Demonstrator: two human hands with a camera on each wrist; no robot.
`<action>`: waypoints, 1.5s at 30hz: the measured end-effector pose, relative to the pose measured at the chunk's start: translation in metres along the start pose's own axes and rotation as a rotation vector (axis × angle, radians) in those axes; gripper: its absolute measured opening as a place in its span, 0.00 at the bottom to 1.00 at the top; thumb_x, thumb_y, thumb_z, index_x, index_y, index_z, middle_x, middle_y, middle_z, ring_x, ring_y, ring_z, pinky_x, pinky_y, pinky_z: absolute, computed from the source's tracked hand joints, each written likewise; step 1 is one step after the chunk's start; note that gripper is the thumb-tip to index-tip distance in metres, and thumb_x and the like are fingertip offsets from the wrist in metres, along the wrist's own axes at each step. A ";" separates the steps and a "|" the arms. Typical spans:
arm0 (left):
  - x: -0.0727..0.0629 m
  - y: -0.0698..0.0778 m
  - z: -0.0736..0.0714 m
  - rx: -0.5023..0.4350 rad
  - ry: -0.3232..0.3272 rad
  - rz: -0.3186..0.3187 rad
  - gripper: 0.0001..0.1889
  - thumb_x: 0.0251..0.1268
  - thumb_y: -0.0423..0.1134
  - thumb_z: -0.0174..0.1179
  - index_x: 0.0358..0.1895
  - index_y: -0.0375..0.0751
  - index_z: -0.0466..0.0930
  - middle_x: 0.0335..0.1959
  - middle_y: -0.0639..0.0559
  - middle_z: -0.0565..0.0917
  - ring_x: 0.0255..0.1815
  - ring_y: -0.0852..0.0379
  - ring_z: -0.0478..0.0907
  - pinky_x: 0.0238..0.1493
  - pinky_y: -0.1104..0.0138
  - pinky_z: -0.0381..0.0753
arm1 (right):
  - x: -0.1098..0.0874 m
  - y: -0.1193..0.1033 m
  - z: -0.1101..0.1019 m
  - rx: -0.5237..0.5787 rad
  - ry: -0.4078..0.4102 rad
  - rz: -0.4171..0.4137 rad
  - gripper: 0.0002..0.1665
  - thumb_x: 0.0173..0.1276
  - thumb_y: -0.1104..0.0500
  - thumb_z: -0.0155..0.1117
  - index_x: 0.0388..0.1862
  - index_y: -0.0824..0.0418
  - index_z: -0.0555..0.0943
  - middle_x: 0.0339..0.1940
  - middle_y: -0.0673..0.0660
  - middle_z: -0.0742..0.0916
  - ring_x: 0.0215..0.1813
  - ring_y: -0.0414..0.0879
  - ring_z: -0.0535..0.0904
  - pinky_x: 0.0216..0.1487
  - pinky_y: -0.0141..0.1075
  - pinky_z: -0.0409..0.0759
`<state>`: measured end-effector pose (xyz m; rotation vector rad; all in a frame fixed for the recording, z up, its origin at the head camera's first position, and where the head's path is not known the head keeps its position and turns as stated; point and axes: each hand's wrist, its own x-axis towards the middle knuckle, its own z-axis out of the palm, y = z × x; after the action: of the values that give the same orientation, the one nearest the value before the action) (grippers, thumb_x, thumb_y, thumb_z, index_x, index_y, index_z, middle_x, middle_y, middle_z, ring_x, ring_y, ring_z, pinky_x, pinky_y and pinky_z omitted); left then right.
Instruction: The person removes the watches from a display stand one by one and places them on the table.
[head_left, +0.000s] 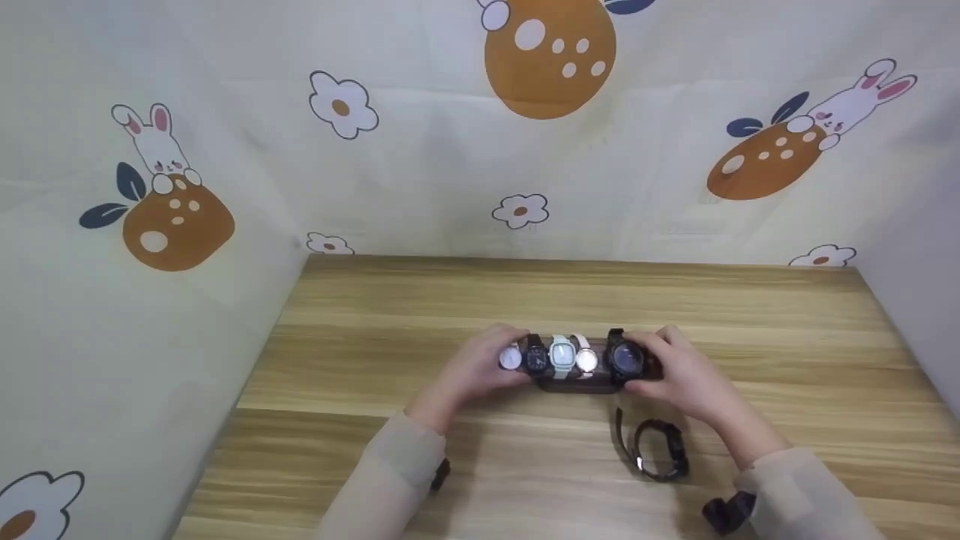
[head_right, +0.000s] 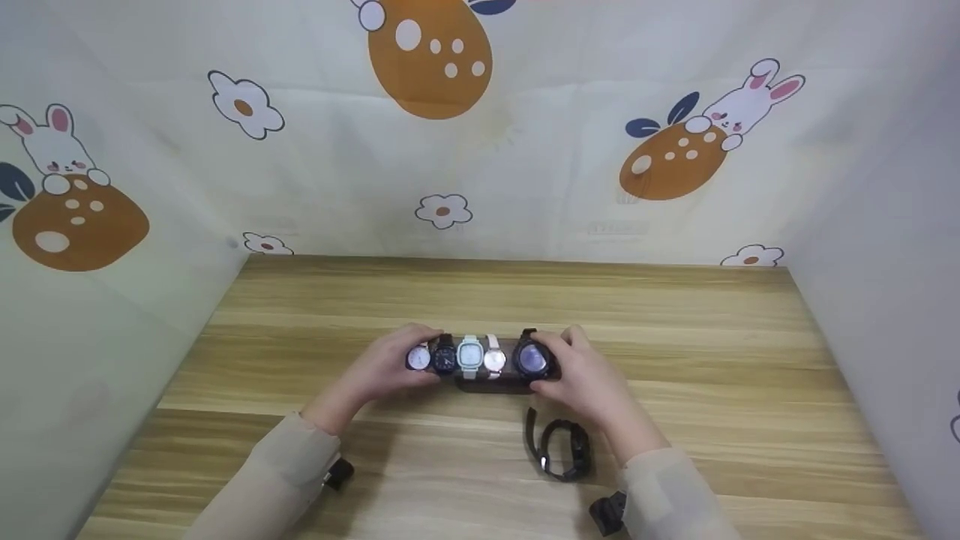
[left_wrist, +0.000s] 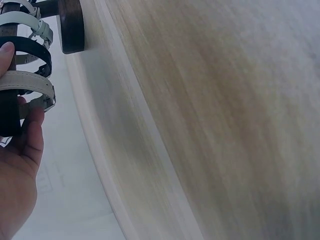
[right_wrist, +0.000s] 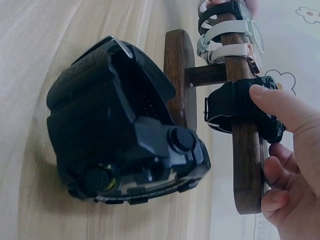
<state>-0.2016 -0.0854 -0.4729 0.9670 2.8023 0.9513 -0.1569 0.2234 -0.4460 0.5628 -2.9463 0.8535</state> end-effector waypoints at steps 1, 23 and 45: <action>0.000 0.000 0.000 -0.001 0.001 0.003 0.33 0.47 0.45 0.71 0.59 0.38 0.73 0.54 0.46 0.78 0.54 0.52 0.74 0.59 0.61 0.71 | 0.000 0.000 0.000 0.002 0.001 -0.001 0.41 0.48 0.54 0.75 0.62 0.58 0.72 0.41 0.57 0.73 0.39 0.53 0.76 0.43 0.53 0.79; 0.003 0.002 0.004 -0.017 -0.025 -0.008 0.33 0.48 0.45 0.70 0.60 0.40 0.72 0.54 0.49 0.78 0.54 0.55 0.74 0.59 0.64 0.71 | -0.020 0.021 -0.013 0.010 0.026 0.008 0.38 0.49 0.57 0.76 0.61 0.60 0.72 0.39 0.58 0.73 0.35 0.48 0.73 0.37 0.48 0.79; -0.001 0.000 0.001 -0.038 0.003 -0.039 0.34 0.47 0.46 0.71 0.61 0.42 0.72 0.54 0.52 0.78 0.54 0.56 0.74 0.58 0.64 0.71 | -0.023 0.030 -0.017 0.012 0.089 -0.047 0.37 0.47 0.58 0.77 0.58 0.59 0.74 0.36 0.55 0.72 0.27 0.41 0.66 0.24 0.30 0.69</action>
<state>-0.2008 -0.0855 -0.4735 0.9035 2.7844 0.9979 -0.1472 0.2634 -0.4497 0.5766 -2.8380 0.8680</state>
